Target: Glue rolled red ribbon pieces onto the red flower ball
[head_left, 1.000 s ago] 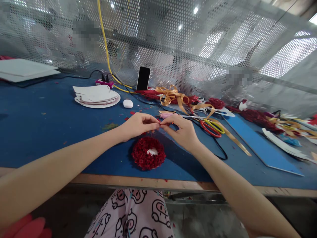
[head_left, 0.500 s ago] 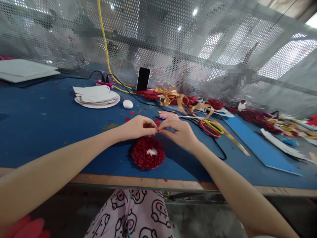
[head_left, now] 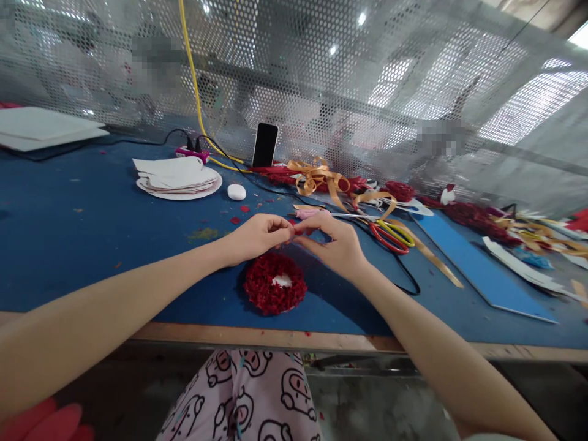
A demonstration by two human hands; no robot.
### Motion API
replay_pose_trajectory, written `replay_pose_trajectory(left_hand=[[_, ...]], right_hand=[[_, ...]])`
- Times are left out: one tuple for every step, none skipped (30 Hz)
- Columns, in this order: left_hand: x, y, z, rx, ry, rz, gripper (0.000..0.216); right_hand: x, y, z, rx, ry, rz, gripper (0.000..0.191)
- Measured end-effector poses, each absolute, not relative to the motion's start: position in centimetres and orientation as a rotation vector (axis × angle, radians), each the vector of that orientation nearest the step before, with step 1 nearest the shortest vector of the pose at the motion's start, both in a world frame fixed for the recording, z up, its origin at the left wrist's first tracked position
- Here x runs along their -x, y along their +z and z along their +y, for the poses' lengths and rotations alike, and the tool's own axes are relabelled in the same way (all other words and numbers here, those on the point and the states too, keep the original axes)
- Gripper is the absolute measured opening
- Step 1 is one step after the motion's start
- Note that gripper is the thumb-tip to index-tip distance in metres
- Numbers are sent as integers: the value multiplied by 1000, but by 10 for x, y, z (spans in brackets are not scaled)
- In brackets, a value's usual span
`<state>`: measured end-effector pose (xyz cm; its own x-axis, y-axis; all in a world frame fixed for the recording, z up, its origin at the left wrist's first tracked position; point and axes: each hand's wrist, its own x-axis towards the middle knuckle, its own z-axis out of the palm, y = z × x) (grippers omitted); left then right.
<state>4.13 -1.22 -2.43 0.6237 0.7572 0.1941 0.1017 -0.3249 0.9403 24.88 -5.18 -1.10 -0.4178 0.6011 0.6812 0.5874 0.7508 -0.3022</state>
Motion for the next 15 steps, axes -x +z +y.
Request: replay_pose_trajectory(left_hand=[[-41, -24, -13, -1825, 776, 702, 22], [-41, -24, -13, -1840, 769, 705, 22], [-41, -24, -14, -1845, 762, 704, 21], [-41, -23, -15, -1840, 755, 699, 21], [-41, -23, -15, -1830, 749, 693, 21], [-41, -23, -15, -1821, 743, 688, 22], [-41, -23, -15, -1814, 741, 685, 22], [-42, -23, -15, -1805, 744, 683, 23], [-42, -24, -15, -1793, 752, 682, 24], [-42, -24, -14, -1774, 763, 682, 25], [-42, -25, -13, -1749, 778, 684, 25], [-42, -25, -13, -1721, 794, 689, 26], [-42, -25, -13, -1692, 811, 697, 28], [-42, -25, -13, -1668, 830, 706, 29], [-42, -24, -13, -1648, 848, 714, 30]], right_hand=[[-248, -10, -52, 877, 9, -2140, 14], [-247, -10, -53, 858, -4, -2155, 16], [-246, -9, -53, 840, -15, -2164, 16], [-246, -9, -53, 826, -23, -2166, 15], [-246, -9, -53, 817, -25, -2162, 13], [-246, -10, -53, 809, -24, -2155, 13], [-246, -10, -52, 802, -21, -2148, 13], [-247, -11, -52, 795, -20, -2140, 13], [-247, -11, -51, 792, -18, -2130, 12], [-248, -12, -51, 800, -19, -2117, 11], [-249, -12, -50, 822, -21, -2101, 11], [-250, -12, -50, 854, -21, -2084, 10], [-250, -12, -50, 887, -15, -2068, 9], [-250, -12, -51, 916, -4, -2053, 8], [-250, -11, -51, 940, 8, -2039, 6]])
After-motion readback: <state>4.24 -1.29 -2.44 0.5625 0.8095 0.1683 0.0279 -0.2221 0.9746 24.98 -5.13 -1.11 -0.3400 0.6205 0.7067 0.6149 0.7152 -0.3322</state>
